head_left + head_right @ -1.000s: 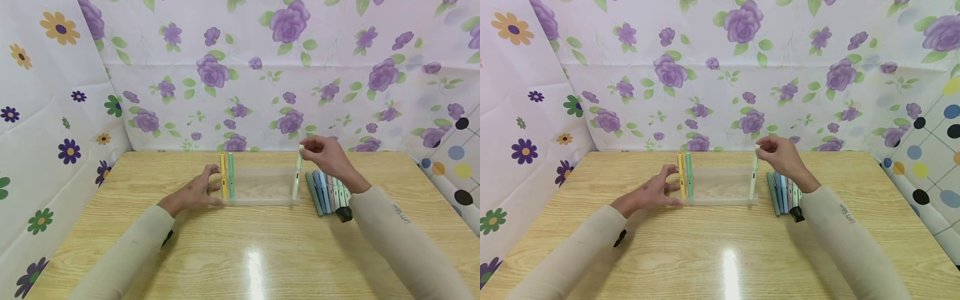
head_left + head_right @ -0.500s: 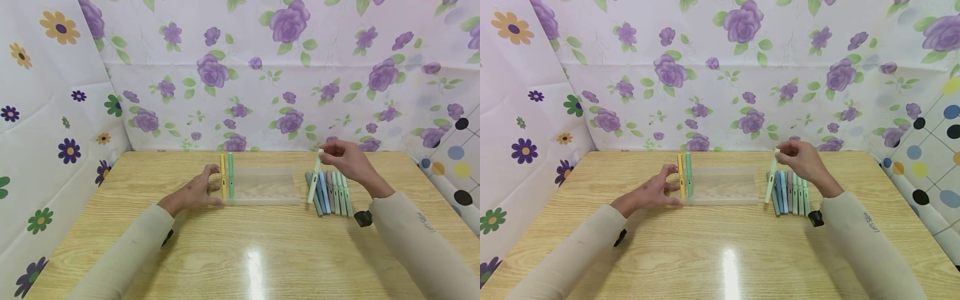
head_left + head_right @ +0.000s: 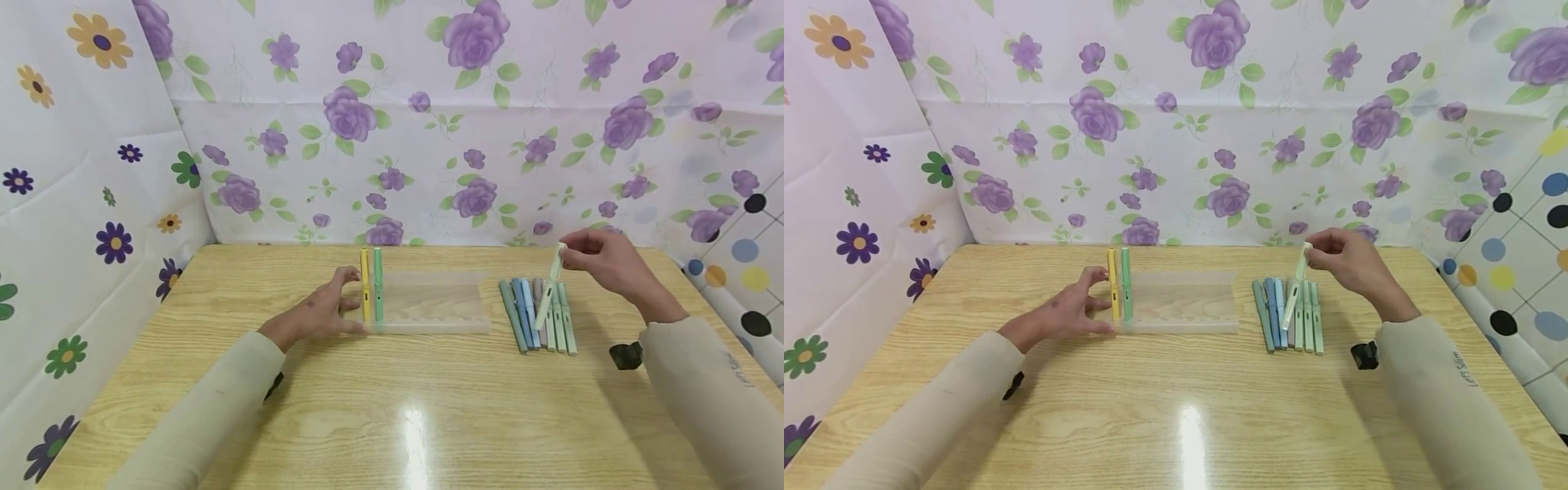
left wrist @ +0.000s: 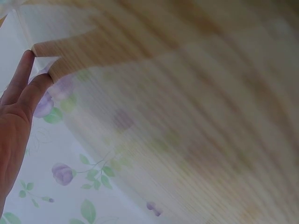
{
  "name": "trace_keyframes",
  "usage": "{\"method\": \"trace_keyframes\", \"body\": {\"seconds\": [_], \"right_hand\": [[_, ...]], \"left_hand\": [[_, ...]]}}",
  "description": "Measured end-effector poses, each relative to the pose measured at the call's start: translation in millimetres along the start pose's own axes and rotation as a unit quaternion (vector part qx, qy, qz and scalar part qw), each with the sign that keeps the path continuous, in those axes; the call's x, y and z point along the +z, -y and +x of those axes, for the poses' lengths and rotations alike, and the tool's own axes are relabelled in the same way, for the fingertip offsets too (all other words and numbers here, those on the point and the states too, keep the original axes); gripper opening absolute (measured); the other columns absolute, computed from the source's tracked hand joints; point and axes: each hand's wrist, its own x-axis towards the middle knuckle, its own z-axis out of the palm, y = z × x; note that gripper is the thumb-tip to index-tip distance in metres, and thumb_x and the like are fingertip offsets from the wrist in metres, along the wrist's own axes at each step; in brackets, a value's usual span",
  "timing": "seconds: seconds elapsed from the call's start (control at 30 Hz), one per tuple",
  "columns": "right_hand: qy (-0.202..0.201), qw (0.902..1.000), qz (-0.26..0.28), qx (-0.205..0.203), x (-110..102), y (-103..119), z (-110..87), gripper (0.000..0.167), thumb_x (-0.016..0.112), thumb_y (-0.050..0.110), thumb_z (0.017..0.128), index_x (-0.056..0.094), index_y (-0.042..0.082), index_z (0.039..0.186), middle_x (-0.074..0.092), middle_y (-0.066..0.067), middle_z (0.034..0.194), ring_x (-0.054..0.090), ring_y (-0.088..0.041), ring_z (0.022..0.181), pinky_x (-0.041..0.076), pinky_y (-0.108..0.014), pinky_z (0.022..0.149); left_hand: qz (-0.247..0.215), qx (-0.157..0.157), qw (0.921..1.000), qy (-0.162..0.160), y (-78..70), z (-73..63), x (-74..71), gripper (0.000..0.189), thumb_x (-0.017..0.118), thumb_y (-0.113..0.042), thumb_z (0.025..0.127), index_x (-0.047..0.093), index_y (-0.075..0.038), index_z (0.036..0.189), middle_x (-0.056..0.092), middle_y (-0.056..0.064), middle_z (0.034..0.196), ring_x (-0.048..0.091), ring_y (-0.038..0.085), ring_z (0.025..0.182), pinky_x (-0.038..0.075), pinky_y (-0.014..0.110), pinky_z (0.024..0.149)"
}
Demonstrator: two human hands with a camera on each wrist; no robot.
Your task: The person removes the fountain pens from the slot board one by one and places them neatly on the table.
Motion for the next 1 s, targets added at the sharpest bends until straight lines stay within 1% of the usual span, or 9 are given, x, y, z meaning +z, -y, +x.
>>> {"method": "trace_keyframes", "body": {"seconds": [0.2,0.3,0.4,0.47,0.57,0.7,0.83,1.0], "right_hand": [[0.0,0.9995,-0.01,0.031,-11.9,-10.4,-5.6,0.052,0.058,0.041,0.101,0.055,0.0,0.133,0.067,-0.014,0.113,0.067,0.0,0.087,0.052,-0.016,0.076],[0.003,0.9996,0.001,0.028,-17.8,-18.7,-6.0,0.051,0.058,0.038,0.102,0.055,-0.002,0.133,0.068,-0.012,0.109,0.068,-0.002,0.086,0.053,-0.018,0.076],[0.016,0.9992,0.005,0.035,-22.9,-27.7,-6.4,0.051,0.058,0.036,0.102,0.053,-0.002,0.134,0.068,-0.009,0.108,0.068,-0.003,0.087,0.055,-0.02,0.077],[0.028,0.9985,0.003,0.046,-25.1,-33.6,-7.0,0.052,0.058,0.037,0.102,0.052,-0.002,0.136,0.067,-0.009,0.111,0.068,-0.003,0.088,0.055,-0.023,0.078],[0.04,0.9972,-0.001,0.063,-26.4,-41.0,-7.3,0.054,0.058,0.038,0.102,0.052,-0.003,0.136,0.066,-0.011,0.115,0.068,-0.003,0.088,0.055,-0.023,0.079],[0.046,0.9962,0.013,0.072,-26.6,-49.6,-7.2,0.053,0.058,0.033,0.103,0.049,-0.007,0.137,0.064,-0.016,0.117,0.069,-0.005,0.089,0.056,-0.022,0.078],[0.059,0.9947,0.018,0.082,-27.6,-57.8,-6.8,0.056,0.057,0.034,0.103,0.046,-0.008,0.139,0.063,-0.019,0.12,0.069,-0.009,0.091,0.057,-0.029,0.081],[0.094,0.9914,0.017,0.09,-26.7,-71.9,-7.7,0.058,0.056,0.037,0.103,0.045,-0.007,0.14,0.06,-0.023,0.124,0.07,-0.018,0.097,0.056,-0.04,0.088]], "left_hand": [[-0.003,0.009,1.0,0.0,-2.1,0.2,-0.5,0.09,0.085,-0.021,0.083,0.019,-0.019,0.143,0.014,0.015,0.163,0.053,0.034,0.13,0.037,0.053,0.109],[-0.001,0.011,0.9999,-0.002,-2.1,0.3,-0.3,0.09,0.085,-0.021,0.083,0.019,-0.019,0.143,0.014,0.016,0.163,0.053,0.034,0.13,0.037,0.053,0.109],[0.0,0.009,1.0,-0.003,-1.2,0.7,-0.1,0.09,0.085,-0.02,0.083,0.019,-0.019,0.144,0.014,0.016,0.163,0.053,0.033,0.129,0.036,0.053,0.11],[-0.002,0.009,1.0,-0.001,-0.5,0.8,0.0,0.09,0.085,-0.02,0.083,0.019,-0.019,0.144,0.014,0.015,0.163,0.053,0.033,0.13,0.037,0.053,0.109],[-0.004,0.009,0.9999,0.0,0.4,0.8,-0.2,0.091,0.085,-0.02,0.083,0.018,-0.018,0.145,0.014,0.015,0.163,0.053,0.033,0.13,0.038,0.053,0.109],[-0.005,0.014,0.9999,0.001,0.3,0.9,-0.1,0.093,0.085,-0.021,0.083,0.017,-0.018,0.146,0.015,0.016,0.163,0.054,0.033,0.129,0.039,0.052,0.108],[-0.007,0.014,0.9999,0.0,0.3,0.7,-0.1,0.094,0.085,-0.021,0.082,0.017,-0.018,0.147,0.016,0.015,0.162,0.055,0.032,0.129,0.041,0.052,0.106],[-0.006,0.011,0.9999,0.0,0.2,0.4,-0.1,0.094,0.085,-0.022,0.082,0.017,-0.018,0.147,0.016,0.015,0.163,0.055,0.032,0.129,0.041,0.052,0.107]]}}
